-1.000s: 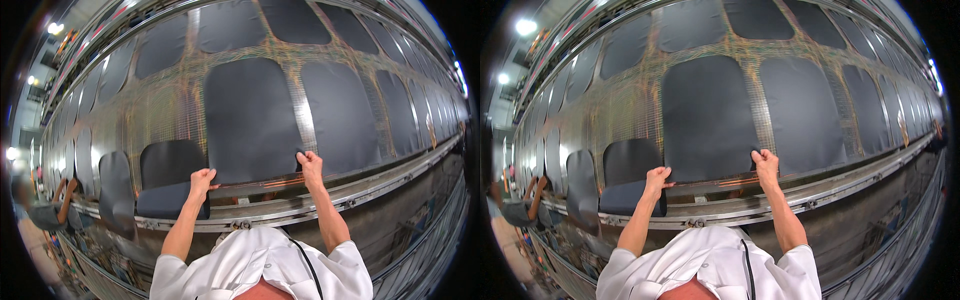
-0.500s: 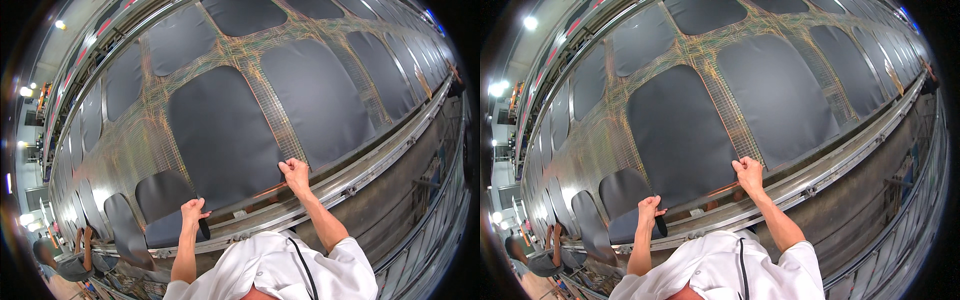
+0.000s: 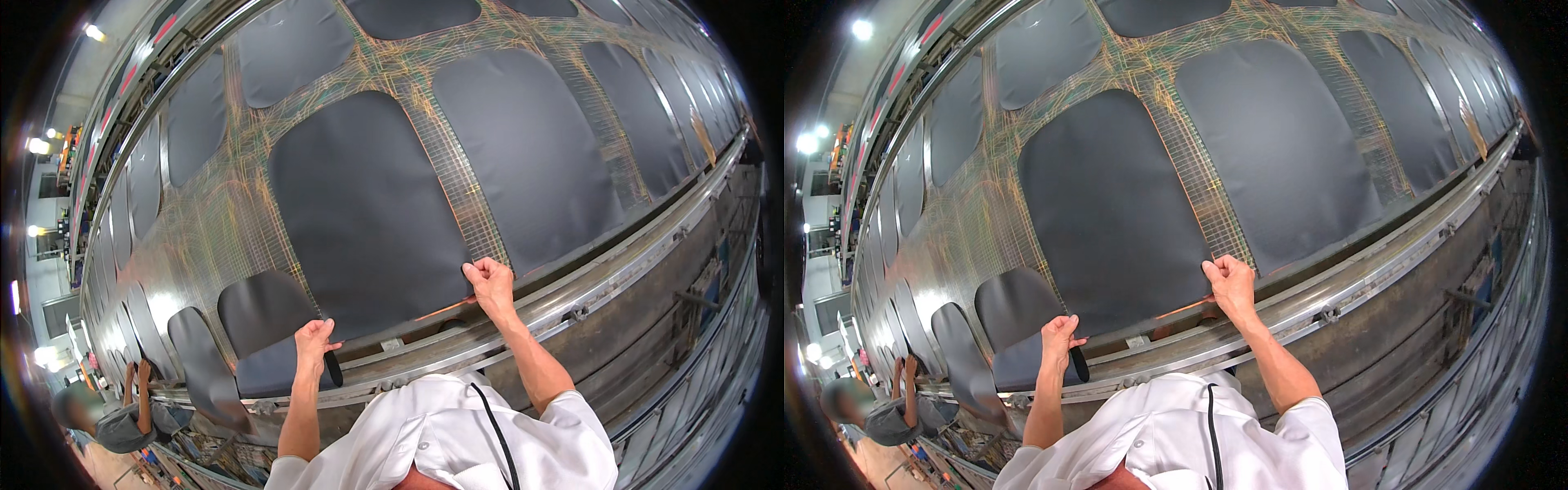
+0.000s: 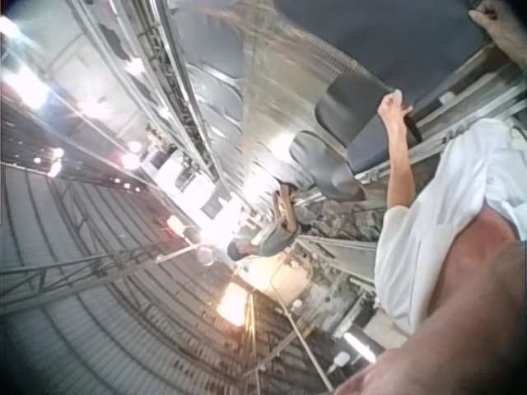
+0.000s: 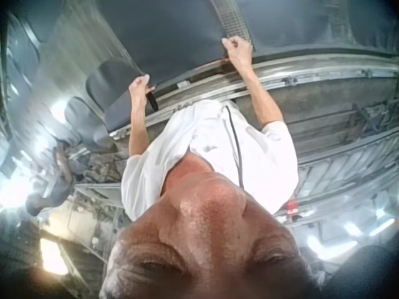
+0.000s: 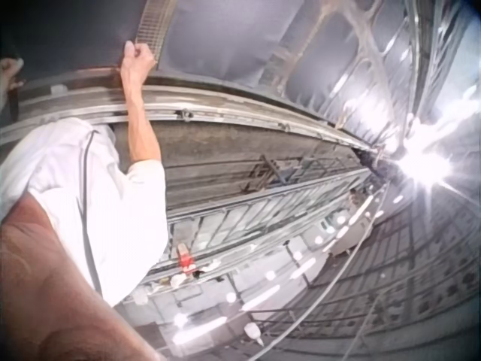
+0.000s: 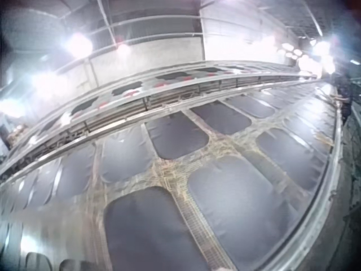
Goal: The person repeatedly places black foam insulation pads into designated recesses on a curved, grid-lined metallic surface. They smooth each pad into place with their hands, then lift it out and repeat the process on the same or adjacent sections.
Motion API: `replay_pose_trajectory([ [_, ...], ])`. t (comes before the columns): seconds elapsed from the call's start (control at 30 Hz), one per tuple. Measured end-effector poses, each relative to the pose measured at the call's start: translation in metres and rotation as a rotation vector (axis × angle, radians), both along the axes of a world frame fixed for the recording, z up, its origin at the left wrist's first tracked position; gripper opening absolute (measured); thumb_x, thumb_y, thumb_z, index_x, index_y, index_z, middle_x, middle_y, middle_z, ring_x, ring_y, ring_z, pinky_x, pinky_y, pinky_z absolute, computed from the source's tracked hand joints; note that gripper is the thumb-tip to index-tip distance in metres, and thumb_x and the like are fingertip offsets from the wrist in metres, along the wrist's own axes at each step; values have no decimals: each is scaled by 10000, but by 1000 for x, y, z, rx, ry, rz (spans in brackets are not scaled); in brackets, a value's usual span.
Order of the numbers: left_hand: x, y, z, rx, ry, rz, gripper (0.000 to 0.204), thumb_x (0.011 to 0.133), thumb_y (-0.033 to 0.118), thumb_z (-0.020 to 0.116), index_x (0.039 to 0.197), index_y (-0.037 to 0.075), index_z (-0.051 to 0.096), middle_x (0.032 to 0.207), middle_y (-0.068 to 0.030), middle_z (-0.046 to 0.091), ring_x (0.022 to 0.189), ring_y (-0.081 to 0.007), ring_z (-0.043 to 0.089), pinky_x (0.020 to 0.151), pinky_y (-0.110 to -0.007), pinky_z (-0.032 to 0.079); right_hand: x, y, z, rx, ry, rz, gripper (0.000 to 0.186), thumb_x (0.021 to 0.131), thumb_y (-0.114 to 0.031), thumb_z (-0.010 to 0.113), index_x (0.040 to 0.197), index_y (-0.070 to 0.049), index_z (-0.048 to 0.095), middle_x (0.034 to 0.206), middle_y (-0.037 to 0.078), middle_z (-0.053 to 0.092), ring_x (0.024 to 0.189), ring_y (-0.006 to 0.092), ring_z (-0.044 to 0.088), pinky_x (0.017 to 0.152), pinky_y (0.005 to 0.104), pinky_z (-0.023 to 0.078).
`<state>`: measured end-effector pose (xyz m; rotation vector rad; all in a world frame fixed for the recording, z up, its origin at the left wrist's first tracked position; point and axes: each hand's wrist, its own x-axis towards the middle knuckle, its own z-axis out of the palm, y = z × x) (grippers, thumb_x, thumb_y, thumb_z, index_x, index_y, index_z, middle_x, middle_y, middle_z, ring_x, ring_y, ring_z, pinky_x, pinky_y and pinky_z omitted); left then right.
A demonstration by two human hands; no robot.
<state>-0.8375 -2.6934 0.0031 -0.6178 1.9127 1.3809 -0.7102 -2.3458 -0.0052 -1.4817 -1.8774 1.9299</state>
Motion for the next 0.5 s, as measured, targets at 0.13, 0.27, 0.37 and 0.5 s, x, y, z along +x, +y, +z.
replay_pose_trajectory([
  [0.13,1,0,-2,-4,-15,15,176,886,170,730,812,75,602,639,45,488,527,-47,477,559,-301,593,-1,1,2,-40,10,-17,234,887,-178,692,780,23,634,603,-10,561,528,60,525,438,275,541],
  [0.27,-2,-1,-2,-15,-45,33,179,879,154,736,801,63,604,642,37,507,523,-54,484,554,-312,595,0,0,2,4,23,25,249,886,-191,699,780,22,628,608,-15,533,539,52,508,445,280,553],
  [0.37,-4,0,2,0,-42,37,186,873,155,740,780,48,620,636,32,517,521,-55,483,553,-319,596,3,2,-3,2,4,22,238,882,-181,704,795,28,630,617,-10,538,545,56,515,453,292,568],
  [0.5,-4,-4,2,31,-65,48,180,869,156,743,778,40,640,647,27,535,541,-55,495,563,-318,598,2,-1,-4,-34,-9,7,235,885,-171,700,808,39,631,633,2,572,552,65,541,457,295,573],
])
